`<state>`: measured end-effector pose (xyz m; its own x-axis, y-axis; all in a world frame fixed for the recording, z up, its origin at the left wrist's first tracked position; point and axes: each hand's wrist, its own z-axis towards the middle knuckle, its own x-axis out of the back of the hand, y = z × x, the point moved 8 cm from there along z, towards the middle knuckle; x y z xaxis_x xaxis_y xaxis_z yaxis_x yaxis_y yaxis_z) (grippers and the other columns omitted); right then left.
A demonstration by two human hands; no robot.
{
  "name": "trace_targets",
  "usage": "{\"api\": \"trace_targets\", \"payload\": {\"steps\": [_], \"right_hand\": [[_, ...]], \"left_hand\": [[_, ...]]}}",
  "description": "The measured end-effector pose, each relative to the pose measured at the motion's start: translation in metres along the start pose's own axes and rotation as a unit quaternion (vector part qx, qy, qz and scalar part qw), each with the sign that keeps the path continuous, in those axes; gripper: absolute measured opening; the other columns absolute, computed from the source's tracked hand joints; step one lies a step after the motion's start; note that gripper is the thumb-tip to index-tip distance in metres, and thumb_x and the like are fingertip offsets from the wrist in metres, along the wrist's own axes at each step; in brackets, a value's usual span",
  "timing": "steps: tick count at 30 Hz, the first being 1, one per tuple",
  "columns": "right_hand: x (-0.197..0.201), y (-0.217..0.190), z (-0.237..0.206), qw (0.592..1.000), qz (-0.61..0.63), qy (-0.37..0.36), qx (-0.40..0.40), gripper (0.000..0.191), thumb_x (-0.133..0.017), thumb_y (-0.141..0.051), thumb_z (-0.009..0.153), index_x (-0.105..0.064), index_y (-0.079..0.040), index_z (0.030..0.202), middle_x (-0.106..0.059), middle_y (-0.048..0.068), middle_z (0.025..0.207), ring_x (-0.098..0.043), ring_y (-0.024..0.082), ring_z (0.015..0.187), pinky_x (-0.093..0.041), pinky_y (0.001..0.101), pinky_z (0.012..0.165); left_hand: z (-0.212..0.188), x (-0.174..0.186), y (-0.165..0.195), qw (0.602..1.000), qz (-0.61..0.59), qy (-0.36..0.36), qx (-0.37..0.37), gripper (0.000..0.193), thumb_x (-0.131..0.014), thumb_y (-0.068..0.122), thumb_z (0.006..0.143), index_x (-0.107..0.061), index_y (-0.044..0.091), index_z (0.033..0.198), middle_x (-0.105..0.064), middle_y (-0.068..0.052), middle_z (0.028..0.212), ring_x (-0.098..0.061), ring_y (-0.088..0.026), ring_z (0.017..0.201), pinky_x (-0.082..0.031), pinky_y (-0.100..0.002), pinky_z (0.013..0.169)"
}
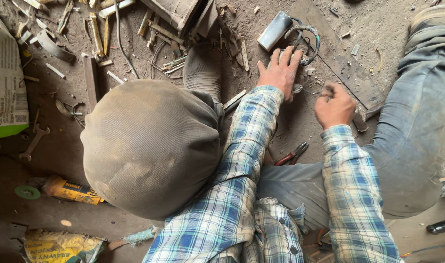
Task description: The person sits on the floor and uses a screwdriver to manipulate a small electrical component, likely a switch or connector. They repeatedly tighten and loosen screws while adjusting wires attached to the device.
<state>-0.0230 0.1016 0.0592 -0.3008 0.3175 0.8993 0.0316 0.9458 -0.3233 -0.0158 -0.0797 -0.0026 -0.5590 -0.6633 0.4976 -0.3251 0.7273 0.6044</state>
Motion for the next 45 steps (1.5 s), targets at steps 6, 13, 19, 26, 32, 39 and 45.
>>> {"api": "trace_targets", "payload": {"steps": [6, 13, 19, 26, 32, 39, 45], "right_hand": [[-0.033, 0.038, -0.011, 0.953, 0.13, -0.104, -0.254, 0.027, -0.083, -0.029, 0.099, -0.073, -0.005, 0.092, -0.071, 0.016, 0.082, -0.067, 0.023, 0.068, -0.052, 0.0373, 0.059], [-0.025, -0.045, -0.016, 0.942, -0.196, -0.071, 0.261, 0.015, -0.075, -0.003, 0.092, -0.074, -0.017, 0.099, -0.078, 0.003, 0.102, -0.073, 0.021, 0.086, -0.061, 0.035, 0.076], [0.0, -0.049, -0.022, 0.959, -0.034, -0.041, 0.28, 0.032, -0.068, -0.003, 0.086, -0.074, -0.015, 0.115, -0.079, 0.01, 0.112, -0.076, 0.022, 0.093, -0.063, 0.0341, 0.08], [-0.02, 0.007, -0.01, 0.964, 0.154, -0.144, -0.162, 0.024, -0.077, -0.025, 0.096, -0.074, -0.002, 0.101, -0.075, 0.016, 0.084, -0.071, 0.023, 0.068, -0.055, 0.0342, 0.057], [-0.006, -0.029, -0.012, 0.976, -0.136, -0.085, 0.15, 0.021, -0.077, -0.008, 0.087, -0.077, -0.012, 0.107, -0.076, 0.009, 0.093, -0.072, 0.025, 0.08, -0.058, 0.0381, 0.072], [-0.001, -0.009, -0.004, 0.98, -0.105, 0.068, 0.154, 0.027, -0.07, 0.0, 0.09, -0.079, -0.014, 0.111, -0.077, 0.009, 0.107, -0.073, 0.027, 0.088, -0.058, 0.0392, 0.075], [-0.028, 0.062, -0.014, 0.937, 0.203, -0.086, -0.27, 0.035, -0.072, -0.029, 0.105, -0.073, 0.0, 0.084, -0.068, 0.009, 0.069, -0.061, 0.016, 0.05, -0.051, 0.0341, 0.044]], "left_hand": [[-0.001, 0.001, 0.0, 1.0, -0.001, 0.006, 0.0, 0.128, -0.096, 0.023, 0.061, -0.015, 0.022, 0.159, -0.013, -0.006, 0.168, -0.016, -0.037, 0.155, -0.024, -0.074, 0.118], [0.004, -0.004, -0.001, 1.0, 0.014, -0.012, 0.009, 0.129, -0.096, 0.025, 0.061, -0.013, 0.023, 0.16, -0.012, -0.006, 0.168, -0.015, -0.036, 0.155, -0.022, -0.074, 0.118], [0.003, -0.004, 0.0, 1.0, 0.008, 0.011, -0.004, 0.128, -0.096, 0.024, 0.062, -0.013, 0.022, 0.16, -0.013, -0.007, 0.168, -0.016, -0.037, 0.155, -0.024, -0.075, 0.117], [0.002, -0.003, -0.001, 1.0, 0.005, 0.004, -0.002, 0.131, -0.097, 0.025, 0.059, -0.013, 0.021, 0.16, -0.014, -0.007, 0.168, -0.016, -0.037, 0.155, -0.025, -0.075, 0.117], [0.001, -0.003, 0.0, 1.0, 0.016, 0.011, -0.002, 0.129, -0.096, 0.024, 0.06, -0.014, 0.022, 0.16, -0.015, -0.006, 0.168, -0.017, -0.036, 0.156, -0.026, -0.075, 0.117], [0.0, 0.001, 0.004, 1.0, 0.012, -0.008, 0.006, 0.13, -0.097, 0.023, 0.06, -0.013, 0.022, 0.159, -0.013, -0.006, 0.168, -0.015, -0.036, 0.155, -0.025, -0.073, 0.118], [-0.002, 0.003, 0.004, 1.0, 0.006, -0.013, 0.006, 0.128, -0.096, 0.022, 0.062, -0.013, 0.022, 0.16, -0.012, -0.007, 0.168, -0.014, -0.036, 0.155, -0.024, -0.073, 0.118]]}}
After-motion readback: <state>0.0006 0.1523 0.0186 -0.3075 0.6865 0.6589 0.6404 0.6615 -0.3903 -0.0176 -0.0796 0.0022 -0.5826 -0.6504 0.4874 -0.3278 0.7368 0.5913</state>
